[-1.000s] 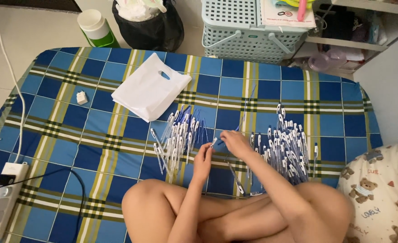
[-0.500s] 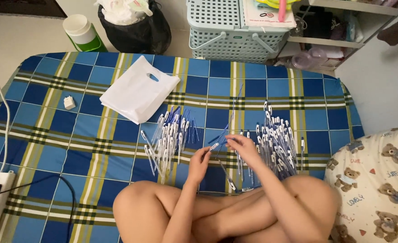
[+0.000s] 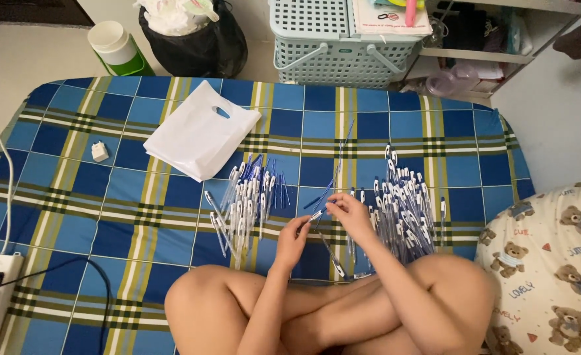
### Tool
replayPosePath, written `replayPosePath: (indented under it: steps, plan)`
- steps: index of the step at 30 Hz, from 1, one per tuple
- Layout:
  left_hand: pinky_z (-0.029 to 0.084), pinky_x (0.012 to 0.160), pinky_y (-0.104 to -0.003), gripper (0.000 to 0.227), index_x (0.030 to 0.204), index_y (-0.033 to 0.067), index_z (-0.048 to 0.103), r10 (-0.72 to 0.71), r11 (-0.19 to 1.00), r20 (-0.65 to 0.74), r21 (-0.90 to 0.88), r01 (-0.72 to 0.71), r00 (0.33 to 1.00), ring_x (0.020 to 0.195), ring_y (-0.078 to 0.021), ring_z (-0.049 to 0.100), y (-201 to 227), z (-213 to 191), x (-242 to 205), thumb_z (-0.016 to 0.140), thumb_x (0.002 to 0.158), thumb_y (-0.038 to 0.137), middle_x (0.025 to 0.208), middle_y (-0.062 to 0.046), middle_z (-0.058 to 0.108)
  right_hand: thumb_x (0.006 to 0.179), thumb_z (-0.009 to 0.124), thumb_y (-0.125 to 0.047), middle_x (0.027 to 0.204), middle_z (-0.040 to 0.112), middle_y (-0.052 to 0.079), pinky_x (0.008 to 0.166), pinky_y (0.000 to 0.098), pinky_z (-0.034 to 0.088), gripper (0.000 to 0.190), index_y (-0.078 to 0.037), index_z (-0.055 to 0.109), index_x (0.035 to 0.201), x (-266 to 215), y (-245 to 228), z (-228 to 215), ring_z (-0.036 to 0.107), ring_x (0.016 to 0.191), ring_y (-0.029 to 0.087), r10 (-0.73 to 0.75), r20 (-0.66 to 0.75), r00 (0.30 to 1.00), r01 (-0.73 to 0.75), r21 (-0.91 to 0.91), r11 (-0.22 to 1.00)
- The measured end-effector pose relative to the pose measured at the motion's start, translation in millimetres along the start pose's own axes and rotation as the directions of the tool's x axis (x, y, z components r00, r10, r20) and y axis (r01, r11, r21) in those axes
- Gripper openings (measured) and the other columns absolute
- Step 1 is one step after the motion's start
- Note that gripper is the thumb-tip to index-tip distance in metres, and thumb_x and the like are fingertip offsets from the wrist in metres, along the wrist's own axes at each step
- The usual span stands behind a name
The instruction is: Assembling ballpoint pens by inserting refills into barrels and attaching caps.
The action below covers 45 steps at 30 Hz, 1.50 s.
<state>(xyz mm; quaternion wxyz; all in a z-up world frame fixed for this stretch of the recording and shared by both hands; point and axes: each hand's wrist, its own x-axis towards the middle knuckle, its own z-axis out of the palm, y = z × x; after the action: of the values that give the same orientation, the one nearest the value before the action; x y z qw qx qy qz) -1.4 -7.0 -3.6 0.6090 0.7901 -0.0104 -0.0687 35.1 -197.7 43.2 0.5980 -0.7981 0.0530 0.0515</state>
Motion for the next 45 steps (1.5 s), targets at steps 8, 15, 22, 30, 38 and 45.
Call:
replayPosePath:
  steps: [8,15,22,30,38,45]
  plan:
    - [0.060,0.084,-0.041,0.031,0.129,0.0061,0.072,-0.023,1.000,0.003,0.013,0.023,1.000,0.104,-0.0371,0.072,2.6,-1.5,-0.4,0.056,0.108,0.021,0.113,-0.019,0.073,0.102,0.063,-0.018,0.080,0.076,0.016,0.069,0.0282,0.061,0.023,-0.001,0.075,0.111,-0.1,8.3,11.9,0.073,0.071,0.019,0.059,0.039,0.997,-0.064,0.118,0.991]
    - [0.060,0.085,-0.048,0.031,0.127,0.0029,0.073,0.042,0.999,0.013,0.025,-0.043,0.999,0.103,-0.0451,0.070,-0.7,2.1,0.1,0.057,0.106,0.019,0.111,-0.024,0.073,0.099,0.069,-0.035,0.088,0.078,0.010,0.069,0.0262,0.059,0.026,-0.015,0.080,0.112,4.5,1.7,16.3,0.072,0.077,0.015,0.124,0.072,0.990,-0.121,-0.051,0.991]
    - [0.061,0.084,-0.045,0.031,0.124,0.0008,0.074,0.014,1.000,0.015,0.003,-0.014,1.000,0.101,-0.0430,0.072,0.9,5.3,-4.4,0.059,0.104,0.020,0.110,-0.023,0.075,0.095,0.072,-0.020,0.095,0.077,0.013,0.075,0.0315,0.058,0.031,-0.016,0.076,0.125,-6.0,-4.0,13.1,0.071,0.080,0.018,0.072,0.107,0.992,-0.063,-0.081,0.995]
    - [0.062,0.082,-0.054,0.035,0.128,0.0122,0.066,-0.019,0.882,0.162,0.467,-0.059,0.987,0.091,-0.0396,0.074,-7.0,24.2,-15.2,0.057,0.103,0.035,0.096,-0.017,0.075,0.106,0.049,-0.017,0.115,0.064,0.028,0.085,0.0481,0.055,0.039,-0.001,0.061,0.140,0.1,-42.8,-37.3,0.066,0.102,0.043,-0.055,-0.057,0.997,0.025,-0.440,0.898]
    - [0.062,0.079,-0.051,0.030,0.124,0.0157,0.065,-0.129,0.907,0.190,0.419,0.038,0.973,0.091,-0.0405,0.075,-26.6,65.7,-33.8,0.061,0.097,0.027,0.101,-0.018,0.076,0.103,0.051,-0.019,0.116,0.060,0.028,0.074,0.0530,0.060,0.040,-0.009,0.067,0.138,37.0,32.5,-87.7,0.063,0.107,0.044,0.056,-0.200,0.978,-0.183,-0.707,0.683]
    - [0.061,0.089,-0.052,0.044,0.141,-0.0082,0.056,-0.120,0.965,0.181,0.252,0.072,0.976,0.106,-0.0466,0.069,23.5,77.9,-46.2,0.055,0.101,0.009,0.124,-0.026,0.059,0.093,0.068,-0.023,0.136,0.049,0.032,0.093,0.0610,0.051,0.043,-0.001,0.069,0.130,32.2,10.9,-65.9,0.053,0.121,0.048,-0.085,-0.267,0.960,-0.141,-0.724,0.675]
